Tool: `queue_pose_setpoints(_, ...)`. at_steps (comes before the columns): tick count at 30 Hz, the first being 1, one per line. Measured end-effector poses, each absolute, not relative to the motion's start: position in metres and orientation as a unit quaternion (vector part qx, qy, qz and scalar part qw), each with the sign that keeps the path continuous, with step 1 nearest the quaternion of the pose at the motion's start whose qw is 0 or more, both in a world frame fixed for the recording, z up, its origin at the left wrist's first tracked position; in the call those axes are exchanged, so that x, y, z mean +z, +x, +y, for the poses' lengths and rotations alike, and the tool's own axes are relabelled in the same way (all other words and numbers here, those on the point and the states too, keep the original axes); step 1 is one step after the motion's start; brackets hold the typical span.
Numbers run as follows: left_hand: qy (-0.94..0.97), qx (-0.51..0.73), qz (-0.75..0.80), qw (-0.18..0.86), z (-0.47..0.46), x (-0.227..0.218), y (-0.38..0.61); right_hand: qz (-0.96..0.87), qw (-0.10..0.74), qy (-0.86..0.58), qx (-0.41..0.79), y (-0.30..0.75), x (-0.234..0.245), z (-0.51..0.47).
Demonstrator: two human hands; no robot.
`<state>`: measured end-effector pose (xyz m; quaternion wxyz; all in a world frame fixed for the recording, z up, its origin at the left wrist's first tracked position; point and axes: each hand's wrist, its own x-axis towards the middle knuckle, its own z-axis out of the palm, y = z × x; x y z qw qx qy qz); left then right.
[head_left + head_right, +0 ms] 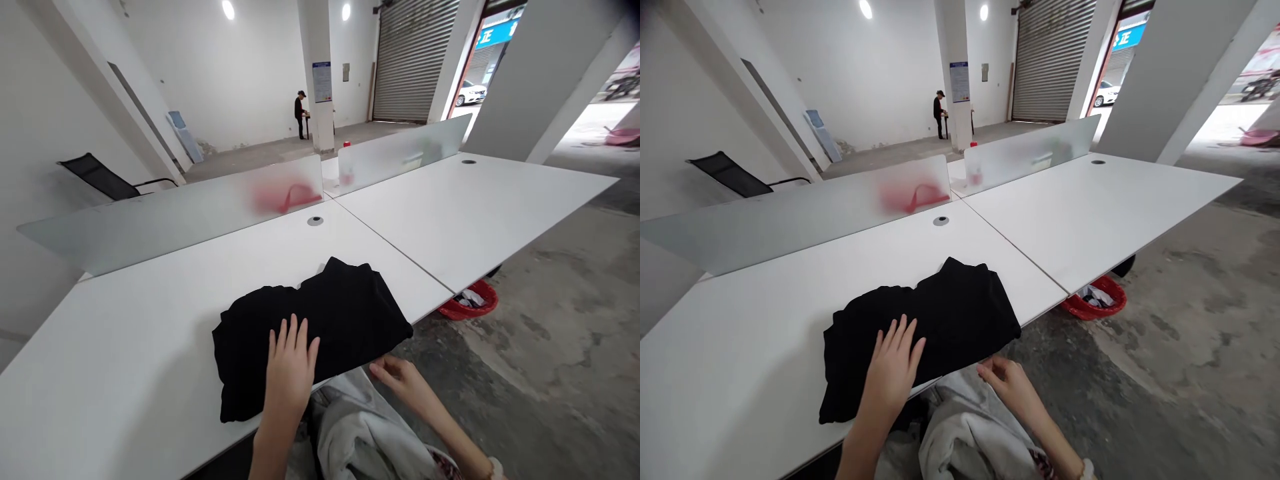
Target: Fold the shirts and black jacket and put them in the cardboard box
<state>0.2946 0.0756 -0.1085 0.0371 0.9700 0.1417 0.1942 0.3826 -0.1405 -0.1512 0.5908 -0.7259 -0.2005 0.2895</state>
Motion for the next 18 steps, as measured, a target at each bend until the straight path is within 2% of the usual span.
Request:
queue_pose_setpoints(5,0.975,0.159,0.130,0.078,0.060,-0.116,0.332,-0.085,0.701,-0.667,0.238,0.377,-0.172,-0.139)
queue_pose_setpoints(11,0.975,0.168,0.076,0.123,0.055,-0.113,0.337,-0.057,0.627,-0.752,0.197,0.401,-0.155,-0.140)
queue_pose_setpoints(14,0.974,0.173,0.067,0.127,0.051,-0.114,0.334,-0.024,0.635,-0.755,0.162,0.409,-0.154,-0.144)
queue_pose_setpoints(18,0.973,0.171,0.052,0.149,0.049,-0.116,0.334,-0.013,0.634,-0.772,0.048,0.403,-0.148,-0.142)
